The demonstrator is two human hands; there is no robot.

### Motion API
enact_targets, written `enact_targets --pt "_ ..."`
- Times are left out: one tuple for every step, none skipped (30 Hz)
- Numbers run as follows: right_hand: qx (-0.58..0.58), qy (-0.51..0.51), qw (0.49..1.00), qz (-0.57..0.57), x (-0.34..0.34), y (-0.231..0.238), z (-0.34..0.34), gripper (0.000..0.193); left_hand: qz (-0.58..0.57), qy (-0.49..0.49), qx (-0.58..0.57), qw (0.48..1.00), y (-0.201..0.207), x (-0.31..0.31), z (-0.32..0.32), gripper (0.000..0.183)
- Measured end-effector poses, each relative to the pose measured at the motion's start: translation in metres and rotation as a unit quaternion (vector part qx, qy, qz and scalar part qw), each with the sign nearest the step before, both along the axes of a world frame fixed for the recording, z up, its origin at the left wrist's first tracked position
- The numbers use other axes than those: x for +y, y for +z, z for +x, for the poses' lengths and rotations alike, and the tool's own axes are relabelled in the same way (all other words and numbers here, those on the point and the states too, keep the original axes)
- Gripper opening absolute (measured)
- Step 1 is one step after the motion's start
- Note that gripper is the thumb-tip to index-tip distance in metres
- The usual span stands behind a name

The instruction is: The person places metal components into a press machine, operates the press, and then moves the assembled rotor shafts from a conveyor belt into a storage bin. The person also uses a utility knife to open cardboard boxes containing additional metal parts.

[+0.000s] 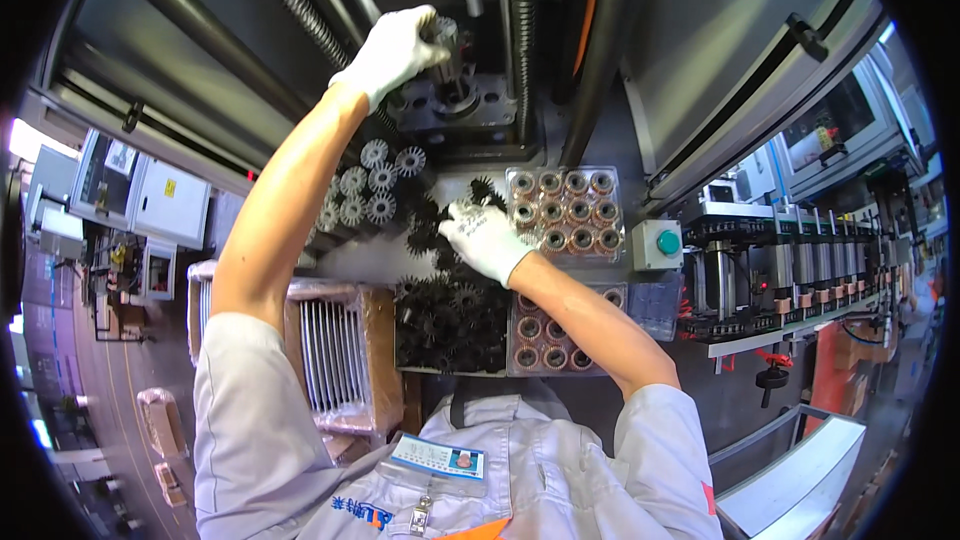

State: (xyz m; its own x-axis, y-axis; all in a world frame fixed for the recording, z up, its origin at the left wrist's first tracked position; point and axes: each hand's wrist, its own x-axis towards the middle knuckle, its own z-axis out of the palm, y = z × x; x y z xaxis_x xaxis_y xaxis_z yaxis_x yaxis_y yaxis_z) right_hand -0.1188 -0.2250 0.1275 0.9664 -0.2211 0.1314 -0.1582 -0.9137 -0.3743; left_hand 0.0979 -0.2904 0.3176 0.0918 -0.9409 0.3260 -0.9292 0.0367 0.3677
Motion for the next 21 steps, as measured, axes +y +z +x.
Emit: enact_targets --pt "-0.010 -0.026 1.000 0.005 0.002 0.000 -0.001 0.016 -0.032 -0.005 -0.038 0.999 -0.002 -0.005 -0.001 0.032" --pt "-0.011 -0.034 0.999 0.004 0.002 -0.001 -0.004 0.018 -0.028 0.014 -0.035 0.999 -0.008 -0.005 -0.002 0.034" --pt "-0.021 -0.044 0.998 0.031 0.005 0.004 -0.005 0.020 -0.011 0.017 -0.025 0.999 -0.019 -0.007 -0.001 0.034" --pt "-0.032 -0.055 0.997 0.053 0.005 0.011 -0.008 0.022 0.001 0.021 -0.016 1.000 -0.032 -0.009 -0.002 0.034" --pt "-0.129 -0.044 0.990 -0.020 0.004 -0.017 -0.008 0.023 0.022 0.031 -0.015 0.999 -0.051 -0.005 -0.006 0.034" --pt "-0.132 -0.038 0.990 -0.013 0.006 -0.013 -0.005 0.023 0.044 0.043 -0.017 0.998 -0.064 0.002 -0.008 0.033" --pt "-0.097 -0.037 0.995 -0.011 0.007 -0.010 -0.001 0.018 0.073 0.063 -0.041 0.995 -0.074 0.008 -0.007 0.037" --pt "-0.062 -0.033 0.997 -0.009 0.008 -0.006 0.004 0.014 0.080 0.073 -0.044 0.993 -0.080 0.011 0.000 0.037" --pt "-0.072 -0.030 0.997 0.002 0.008 -0.006 0.004 0.011 0.042 0.081 -0.096 0.991 -0.084 0.017 0.000 0.040" --pt "-0.113 -0.030 0.993 0.012 0.005 -0.004 -0.003 0.013 0.006 0.091 -0.146 0.985 -0.084 0.027 -0.003 0.042" --pt "-0.129 -0.029 0.991 0.028 0.001 0.001 -0.014 0.015 0.018 0.066 -0.159 0.985 -0.073 0.041 -0.013 0.042" --pt "-0.125 -0.041 0.989 0.071 -0.002 0.003 -0.020 0.021 -0.051 0.046 -0.163 0.984 -0.069 0.063 -0.015 0.038" --pt "-0.137 -0.047 0.981 0.129 -0.005 0.009 -0.027 0.031 0.000 0.039 -0.116 0.993 -0.057 0.090 -0.016 0.036" --pt "-0.169 -0.060 0.969 0.167 -0.008 0.008 -0.037 0.042 0.046 0.027 -0.063 0.997 -0.050 0.120 -0.017 0.034" --pt "-0.107 -0.091 0.962 0.232 -0.008 0.022 -0.042 0.050 0.173 0.076 0.006 0.982 -0.052 0.158 -0.014 0.032" --pt "-0.119 -0.092 0.961 0.231 -0.006 0.025 -0.041 0.049 0.293 0.129 0.073 0.945 -0.058 0.204 -0.006 0.031" --pt "-0.098 -0.078 0.961 0.248 -0.006 0.034 -0.037 0.045 0.305 0.159 0.062 0.937 -0.087 0.258 0.008 0.029" --pt "-0.072 -0.071 0.959 0.266 -0.006 0.037 -0.037 0.041 0.274 0.165 0.001 0.948 -0.113 0.306 0.006 0.030" --pt "-0.083 -0.062 0.955 0.278 -0.004 0.042 -0.033 0.038 0.374 0.216 0.181 0.883 -0.145 0.344 0.016 0.033" --pt "-0.090 -0.063 0.952 0.284 -0.006 0.043 -0.032 0.034 0.384 0.243 0.220 0.863 -0.173 0.365 0.015 0.038" --pt "-0.097 -0.053 0.933 0.343 -0.006 0.041 -0.029 0.028 0.355 0.249 0.196 0.880 -0.204 0.382 0.016 0.039"
